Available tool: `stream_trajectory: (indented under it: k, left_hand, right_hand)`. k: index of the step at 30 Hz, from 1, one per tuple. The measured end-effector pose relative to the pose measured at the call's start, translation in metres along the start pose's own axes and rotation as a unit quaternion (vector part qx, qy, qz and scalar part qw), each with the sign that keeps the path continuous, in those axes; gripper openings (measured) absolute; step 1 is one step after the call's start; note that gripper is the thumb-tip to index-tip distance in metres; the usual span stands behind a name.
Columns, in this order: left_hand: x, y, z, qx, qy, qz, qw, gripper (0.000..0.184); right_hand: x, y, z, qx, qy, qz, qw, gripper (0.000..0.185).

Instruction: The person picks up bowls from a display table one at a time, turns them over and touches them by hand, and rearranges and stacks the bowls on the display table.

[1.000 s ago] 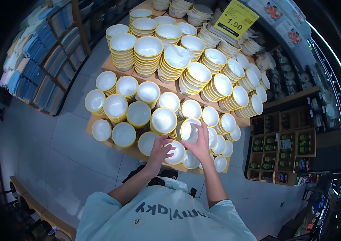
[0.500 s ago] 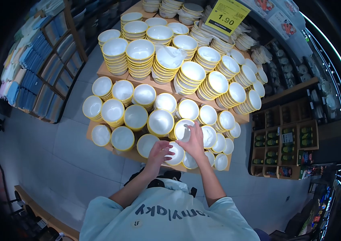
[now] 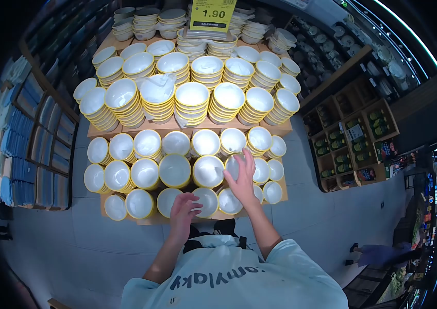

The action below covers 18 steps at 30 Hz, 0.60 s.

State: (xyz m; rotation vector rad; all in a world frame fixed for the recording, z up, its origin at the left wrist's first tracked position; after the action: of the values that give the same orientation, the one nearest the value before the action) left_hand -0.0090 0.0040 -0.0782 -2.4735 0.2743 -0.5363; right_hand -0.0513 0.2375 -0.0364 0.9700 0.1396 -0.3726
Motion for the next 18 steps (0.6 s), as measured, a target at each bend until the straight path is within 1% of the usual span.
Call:
stream_trajectory:
  k: [1, 3, 4, 6, 7, 8, 9, 10, 12, 13, 15, 16, 18]
  left_hand:
    - [0.0, 0.001, -0.002, 0.0, -0.008, 0.004, 1.0, 0.022]
    - [0.0, 0.001, -0.002, -0.004, -0.012, 0.013, 1.0, 0.021]
    - [0.0, 0.002, -0.001, -0.004, -0.013, 0.015, 1.0, 0.021]
    - [0.0, 0.002, 0.001, -0.008, -0.014, 0.021, 1.0, 0.022]
    - [-0.001, 0.001, 0.004, -0.01, -0.011, 0.029, 0.999, 0.021]
    - [-0.003, -0.001, 0.006, -0.012, -0.007, 0.036, 0.999, 0.021]
    - [-0.004, -0.005, 0.007, -0.014, -0.006, 0.039, 0.999, 0.021]
    - [-0.005, -0.009, 0.008, -0.016, -0.002, 0.048, 0.999, 0.021]
    - [-0.006, -0.017, 0.01, -0.019, 0.002, 0.057, 0.998, 0.021]
    - [-0.006, -0.023, 0.011, -0.03, 0.008, 0.063, 0.998, 0.021]
    - [-0.006, -0.033, 0.013, -0.043, 0.013, 0.069, 0.997, 0.022]
    - [-0.005, -0.037, 0.014, -0.049, 0.018, 0.076, 0.996, 0.022]
    - [-0.006, -0.041, 0.017, -0.056, 0.022, 0.084, 0.995, 0.022]
  right_hand:
    - [0.002, 0.018, -0.026, -0.033, -0.036, -0.075, 0.996, 0.062]
    - [0.01, 0.044, -0.08, -0.048, -0.109, -0.166, 0.979, 0.052]
    - [0.015, 0.049, -0.107, -0.048, -0.113, -0.17, 0.978, 0.052]
    - [0.03, 0.049, -0.167, 0.028, -0.193, -0.141, 0.971, 0.059]
    - [0.036, 0.048, -0.184, 0.027, -0.195, -0.145, 0.97, 0.059]
    - [0.041, 0.038, -0.2, 0.041, -0.206, -0.086, 0.974, 0.068]
    - [0.042, 0.033, -0.203, 0.054, -0.218, -0.027, 0.974, 0.077]
    - [0.044, 0.033, -0.204, 0.055, -0.22, -0.029, 0.973, 0.077]
    - [0.043, 0.012, -0.192, 0.132, -0.166, 0.059, 0.975, 0.1]
    - [0.042, 0.009, -0.191, 0.131, -0.168, 0.057, 0.975, 0.1]
    - [0.035, 0.0, -0.194, 0.121, -0.188, 0.076, 0.972, 0.111]
    - [0.032, -0.003, -0.194, 0.119, -0.189, 0.075, 0.972, 0.111]
    - [0.028, -0.012, -0.197, 0.121, -0.203, 0.105, 0.966, 0.115]
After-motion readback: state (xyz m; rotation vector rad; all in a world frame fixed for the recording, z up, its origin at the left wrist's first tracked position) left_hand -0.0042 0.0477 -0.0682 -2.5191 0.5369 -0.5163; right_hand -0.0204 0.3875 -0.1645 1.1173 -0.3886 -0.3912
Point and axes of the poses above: each hand's wrist, its own x-axis away from the middle knuckle, its own y-axis out of the back of the hand, z = x × y, the point moved 8 cm from there along -x, towards the middle knuckle, and after that the axes turned 5 degrees about -y, right-handed, at the moved point
